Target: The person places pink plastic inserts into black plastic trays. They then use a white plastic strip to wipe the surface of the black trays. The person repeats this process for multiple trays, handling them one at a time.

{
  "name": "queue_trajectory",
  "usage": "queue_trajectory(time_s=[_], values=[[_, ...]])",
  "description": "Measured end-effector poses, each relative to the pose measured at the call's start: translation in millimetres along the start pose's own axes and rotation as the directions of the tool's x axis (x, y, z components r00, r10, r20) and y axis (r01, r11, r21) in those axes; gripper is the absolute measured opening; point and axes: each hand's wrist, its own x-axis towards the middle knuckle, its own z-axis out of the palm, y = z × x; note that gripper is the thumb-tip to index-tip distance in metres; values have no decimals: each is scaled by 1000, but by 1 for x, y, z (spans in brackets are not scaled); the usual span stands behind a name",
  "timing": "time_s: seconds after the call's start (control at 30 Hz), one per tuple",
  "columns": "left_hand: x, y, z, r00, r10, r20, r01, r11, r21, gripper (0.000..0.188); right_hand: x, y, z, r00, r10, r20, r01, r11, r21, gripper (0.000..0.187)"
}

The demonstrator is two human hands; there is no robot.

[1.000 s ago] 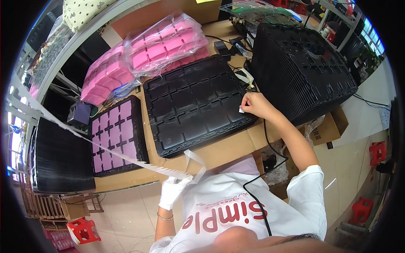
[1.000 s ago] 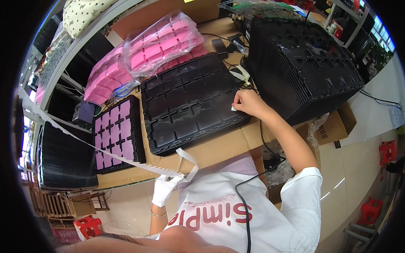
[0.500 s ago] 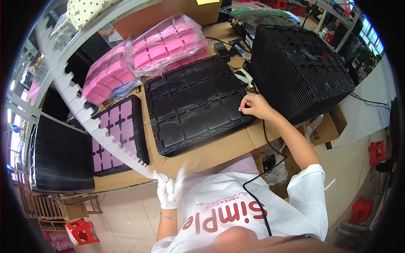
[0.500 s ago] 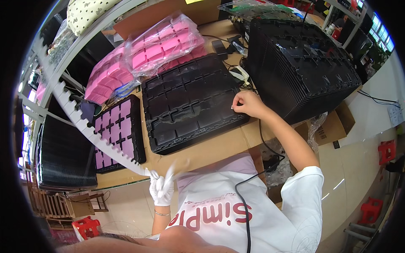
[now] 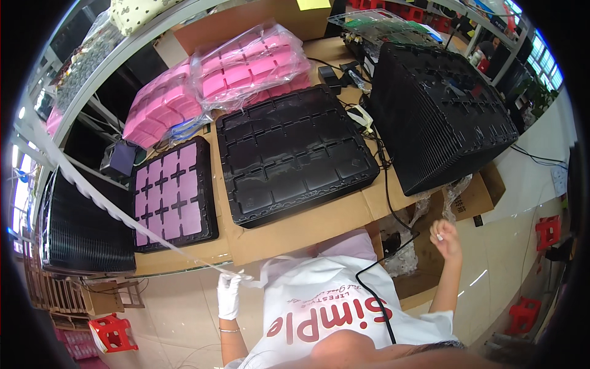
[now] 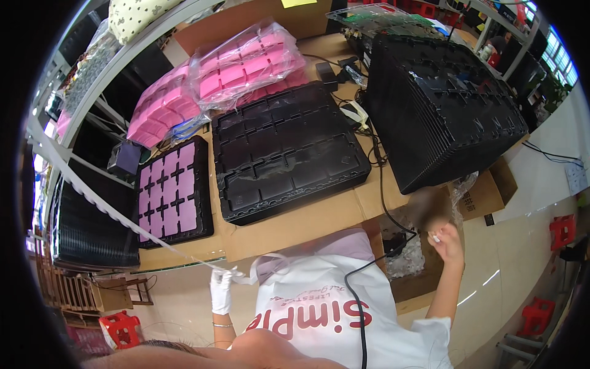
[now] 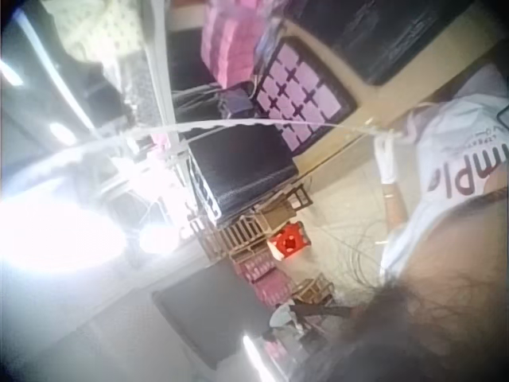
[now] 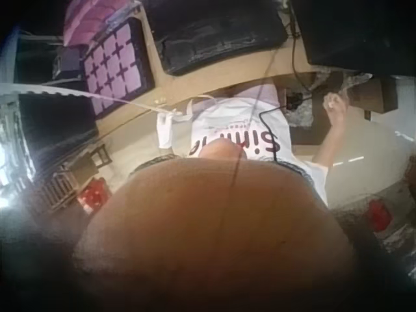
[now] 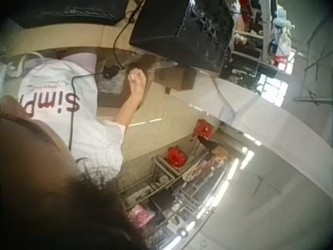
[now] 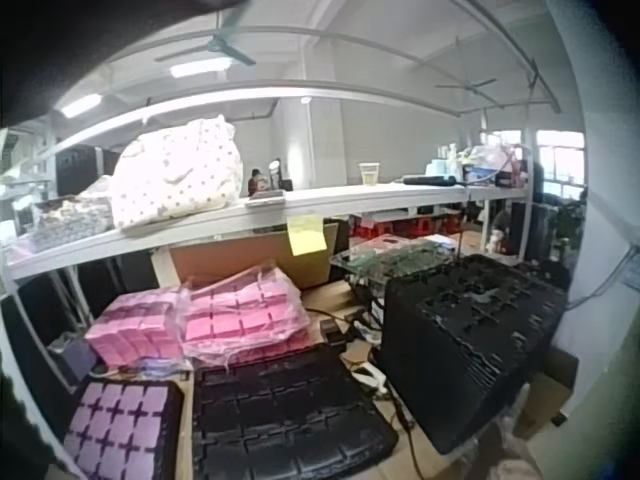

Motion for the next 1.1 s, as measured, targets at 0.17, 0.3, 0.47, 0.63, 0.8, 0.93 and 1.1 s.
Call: queue_trajectory(time_s=[0.17,0.3,0.47,0.63,0.8,0.93,1.1], values=[[-8,-96,-33,979,-81,-185,158,878,452,22,-71,154,-162,548,19,-836,-560,751,-350,10],[-11,-89,-46,970,-233,-67,207,655,726,31,-73,182,-203,468,-761,-450,-786,-126,-605,28],[-7,-24,-69,869,-443,220,-13,424,905,43,-26,-10,56,61,-995,79,-229,-91,-969,17],[52,135,-74,982,-105,-156,151,-56,987,26,60,-42,239,181,-831,525,666,-290,-688,18],[188,217,-16,750,656,84,-328,258,909,16,258,-32,356,291,-774,562,869,-32,-494,15],[297,225,61,641,673,369,-696,307,649,23,442,-15,379,409,-747,525,792,5,-610,12],[398,200,162,553,591,587,-738,21,674,54,530,-13,369,547,-343,764,703,-308,-641,19]])
